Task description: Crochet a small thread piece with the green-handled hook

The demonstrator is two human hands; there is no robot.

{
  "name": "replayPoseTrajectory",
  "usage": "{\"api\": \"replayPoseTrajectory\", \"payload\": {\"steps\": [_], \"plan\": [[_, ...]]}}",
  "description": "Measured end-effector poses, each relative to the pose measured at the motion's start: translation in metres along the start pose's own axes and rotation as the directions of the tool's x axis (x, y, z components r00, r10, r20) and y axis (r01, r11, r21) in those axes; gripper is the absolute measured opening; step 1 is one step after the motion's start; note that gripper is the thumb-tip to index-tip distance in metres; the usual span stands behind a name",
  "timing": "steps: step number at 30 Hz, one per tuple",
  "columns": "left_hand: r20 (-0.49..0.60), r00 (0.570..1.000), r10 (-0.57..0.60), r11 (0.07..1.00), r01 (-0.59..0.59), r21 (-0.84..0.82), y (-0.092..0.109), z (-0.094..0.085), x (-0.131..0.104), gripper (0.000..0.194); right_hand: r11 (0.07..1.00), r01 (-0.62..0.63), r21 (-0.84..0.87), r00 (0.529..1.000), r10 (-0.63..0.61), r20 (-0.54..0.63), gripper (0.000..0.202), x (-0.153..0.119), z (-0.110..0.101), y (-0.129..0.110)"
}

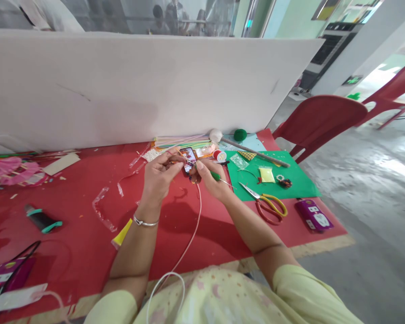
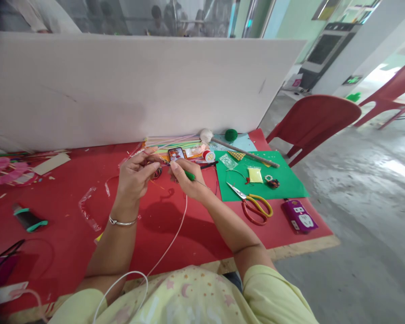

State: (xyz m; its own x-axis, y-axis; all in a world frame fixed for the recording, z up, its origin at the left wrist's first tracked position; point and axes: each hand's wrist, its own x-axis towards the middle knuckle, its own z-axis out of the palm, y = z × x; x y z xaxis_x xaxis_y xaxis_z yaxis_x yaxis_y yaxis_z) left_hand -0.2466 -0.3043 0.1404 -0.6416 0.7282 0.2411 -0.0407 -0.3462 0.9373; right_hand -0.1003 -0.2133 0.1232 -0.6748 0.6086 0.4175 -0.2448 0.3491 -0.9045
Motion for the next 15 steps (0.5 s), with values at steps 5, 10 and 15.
{"api": "replayPoseTrajectory", "payload": {"steps": [5, 10, 15], "plan": [[-0.002, 0.999, -0.054, 0.995, 0.054, -0.080, 0.0036, 0.0012, -0.0006, 0.037, 0.999, 0.031, -0.025, 0.999, -0.030, 0.014, 0.050, -0.0001, 0.0000, -0.0007], [0.019, 0.998, -0.064, 0.997, 0.065, -0.047, 0.0033, -0.0002, 0.0000, 0.038, 0.998, 0.031, -0.056, 0.999, -0.031, 0.010, 0.052, -0.0004, -0.0006, -0.0001], [0.005, 0.999, -0.054, 0.998, 0.054, -0.014, -0.0004, -0.0023, 0.0012, 0.035, 0.998, 0.028, -0.056, 1.000, -0.027, 0.009, 0.052, -0.0001, -0.0015, 0.0009]]}}
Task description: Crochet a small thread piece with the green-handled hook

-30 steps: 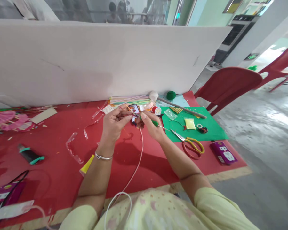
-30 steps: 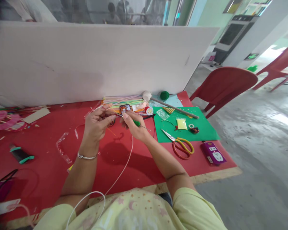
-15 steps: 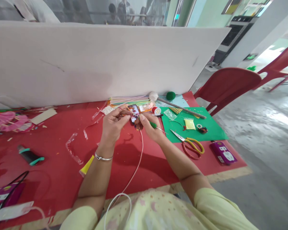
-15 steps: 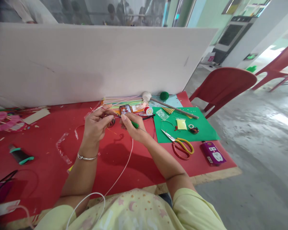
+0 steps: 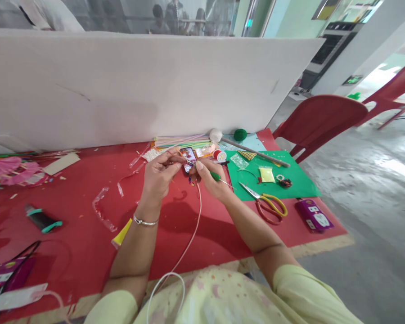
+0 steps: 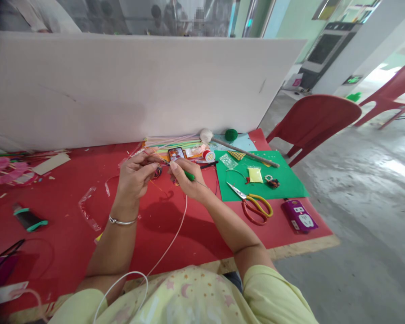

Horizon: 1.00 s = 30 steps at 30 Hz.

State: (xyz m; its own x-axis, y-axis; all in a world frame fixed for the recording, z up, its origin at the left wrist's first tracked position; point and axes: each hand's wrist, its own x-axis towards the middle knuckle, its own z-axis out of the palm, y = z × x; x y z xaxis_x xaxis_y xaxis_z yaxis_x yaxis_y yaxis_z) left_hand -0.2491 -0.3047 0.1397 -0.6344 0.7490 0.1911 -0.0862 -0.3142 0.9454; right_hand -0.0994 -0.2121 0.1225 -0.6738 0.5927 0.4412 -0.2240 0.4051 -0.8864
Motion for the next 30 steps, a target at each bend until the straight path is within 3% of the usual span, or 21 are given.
{"api": "replayPoseTrajectory", "payload": {"steps": [11, 30], "plan": [[0.022, 0.997, 0.070, 0.996, -0.071, 0.061, -0.0014, 0.0000, 0.0005, 0.042, 1.000, 0.004, -0.012, 1.000, -0.004, 0.006, 0.051, -0.0002, -0.0006, -0.0018], [0.026, 0.996, 0.086, 0.991, -0.088, 0.098, -0.0071, -0.0030, 0.0024, 0.049, 0.998, 0.054, -0.022, 0.998, -0.055, -0.018, 0.049, 0.0010, 0.0006, 0.0007]]}}
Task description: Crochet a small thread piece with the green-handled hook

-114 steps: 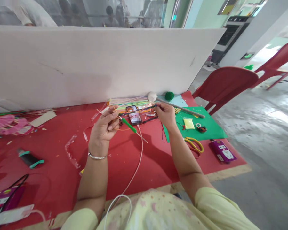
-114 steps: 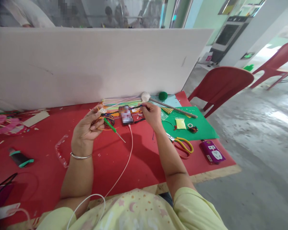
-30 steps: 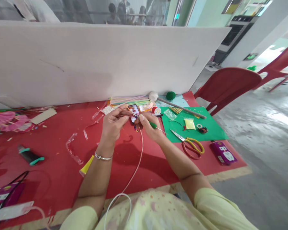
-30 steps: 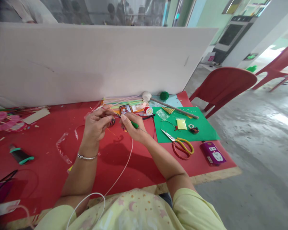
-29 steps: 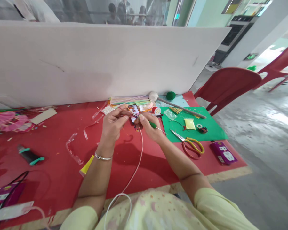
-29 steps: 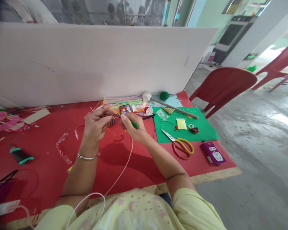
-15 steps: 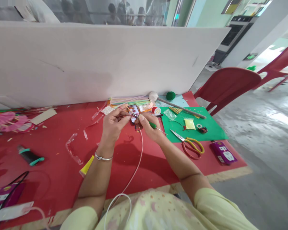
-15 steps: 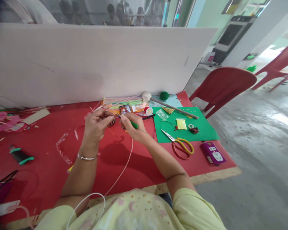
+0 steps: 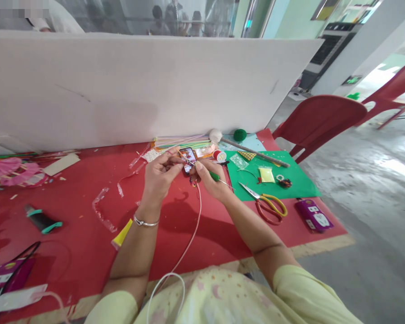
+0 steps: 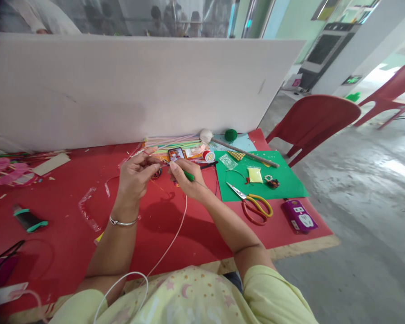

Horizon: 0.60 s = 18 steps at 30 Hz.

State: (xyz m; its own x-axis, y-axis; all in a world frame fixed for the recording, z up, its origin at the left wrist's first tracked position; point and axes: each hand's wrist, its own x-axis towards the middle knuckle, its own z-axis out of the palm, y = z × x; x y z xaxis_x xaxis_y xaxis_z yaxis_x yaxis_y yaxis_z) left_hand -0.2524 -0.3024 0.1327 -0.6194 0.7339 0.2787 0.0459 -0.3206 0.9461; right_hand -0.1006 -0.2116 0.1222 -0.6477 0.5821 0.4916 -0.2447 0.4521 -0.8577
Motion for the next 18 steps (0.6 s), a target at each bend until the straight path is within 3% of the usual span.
{"api": "replayPoseTrajectory", "payload": {"steps": [9, 18], "plan": [[-0.004, 1.000, 0.015, 1.000, -0.016, -0.009, 0.0001, 0.0000, 0.0001, 0.048, 1.000, 0.008, 0.007, 1.000, -0.008, -0.006, 0.047, -0.0004, 0.0007, 0.0014], [-0.074, 0.994, -0.077, 0.986, 0.065, -0.154, 0.0049, 0.0063, 0.0003, 0.036, 1.000, -0.010, 0.009, 1.000, 0.010, 0.010, 0.045, -0.0026, 0.0022, 0.0007]]}}
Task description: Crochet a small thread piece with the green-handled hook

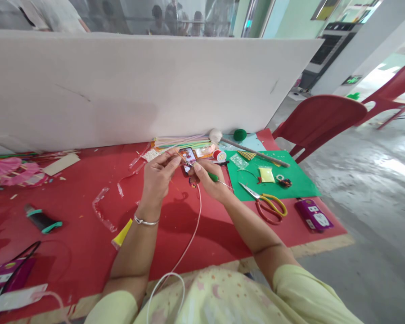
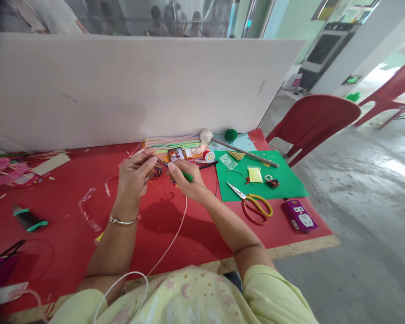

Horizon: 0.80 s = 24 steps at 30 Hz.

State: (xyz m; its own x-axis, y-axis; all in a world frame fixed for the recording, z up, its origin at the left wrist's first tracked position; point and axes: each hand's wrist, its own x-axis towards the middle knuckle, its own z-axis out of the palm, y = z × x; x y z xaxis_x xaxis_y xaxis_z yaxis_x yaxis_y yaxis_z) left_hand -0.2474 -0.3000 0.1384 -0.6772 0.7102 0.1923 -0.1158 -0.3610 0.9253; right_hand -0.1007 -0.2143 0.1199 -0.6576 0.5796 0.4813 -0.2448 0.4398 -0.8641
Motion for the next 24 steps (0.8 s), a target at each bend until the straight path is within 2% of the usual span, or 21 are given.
{"api": "replayPoseTrajectory", "payload": {"steps": [2, 4, 6, 7, 9, 10, 12, 14, 18, 21, 24], "plan": [[0.013, 1.000, -0.026, 0.999, 0.027, -0.043, 0.000, -0.001, 0.002, 0.036, 0.999, 0.026, -0.023, 0.999, -0.025, 0.041, 0.041, 0.000, -0.002, -0.003], [0.046, 0.996, -0.071, 0.992, 0.075, -0.097, 0.002, -0.004, 0.003, 0.034, 0.994, 0.097, -0.043, 0.985, -0.090, 0.144, 0.030, 0.001, -0.005, -0.005], [0.083, 0.989, -0.120, 0.979, 0.132, -0.152, 0.005, -0.009, 0.005, 0.033, 0.985, 0.164, -0.047, 0.955, -0.147, 0.259, 0.018, 0.005, -0.012, 0.001], [0.093, 0.986, -0.136, 0.973, 0.151, -0.174, 0.007, -0.011, 0.006, 0.032, 0.983, 0.178, -0.052, 0.946, -0.156, 0.285, 0.022, 0.008, -0.016, 0.008], [0.078, 0.987, -0.143, 0.967, 0.156, -0.201, 0.010, -0.014, 0.009, 0.032, 0.974, 0.166, -0.156, 0.961, -0.124, 0.246, 0.033, 0.016, -0.026, 0.031], [0.059, 0.988, -0.140, 0.967, 0.150, -0.208, 0.010, -0.016, 0.010, 0.033, 0.956, 0.162, -0.246, 0.979, -0.124, 0.162, 0.036, 0.020, -0.030, 0.045], [0.013, 0.991, -0.131, 0.970, 0.131, -0.206, 0.011, -0.019, 0.012, 0.033, 0.858, 0.132, -0.497, 0.990, -0.139, 0.024, 0.034, 0.027, -0.037, 0.077], [-0.030, 0.993, -0.111, 0.978, 0.103, -0.180, 0.011, -0.022, 0.016, 0.033, 0.735, 0.112, -0.669, 0.991, -0.131, 0.022, 0.033, 0.032, -0.040, 0.108], [-0.107, 0.993, -0.046, 0.996, 0.037, -0.079, 0.010, -0.032, 0.023, 0.035, 0.601, 0.149, -0.786, 0.988, -0.122, 0.094, 0.031, 0.031, -0.035, 0.152], [-0.228, 0.974, 0.005, 0.997, -0.024, -0.078, 0.009, -0.040, 0.030, 0.033, 0.564, 0.146, -0.813, 0.989, -0.107, 0.104, 0.033, 0.029, -0.030, 0.166], [-0.318, 0.948, 0.023, 0.990, -0.066, -0.126, 0.005, -0.044, 0.035, 0.031, 0.566, 0.126, -0.815, 0.992, -0.097, 0.086, 0.034, 0.029, -0.027, 0.171]]}}
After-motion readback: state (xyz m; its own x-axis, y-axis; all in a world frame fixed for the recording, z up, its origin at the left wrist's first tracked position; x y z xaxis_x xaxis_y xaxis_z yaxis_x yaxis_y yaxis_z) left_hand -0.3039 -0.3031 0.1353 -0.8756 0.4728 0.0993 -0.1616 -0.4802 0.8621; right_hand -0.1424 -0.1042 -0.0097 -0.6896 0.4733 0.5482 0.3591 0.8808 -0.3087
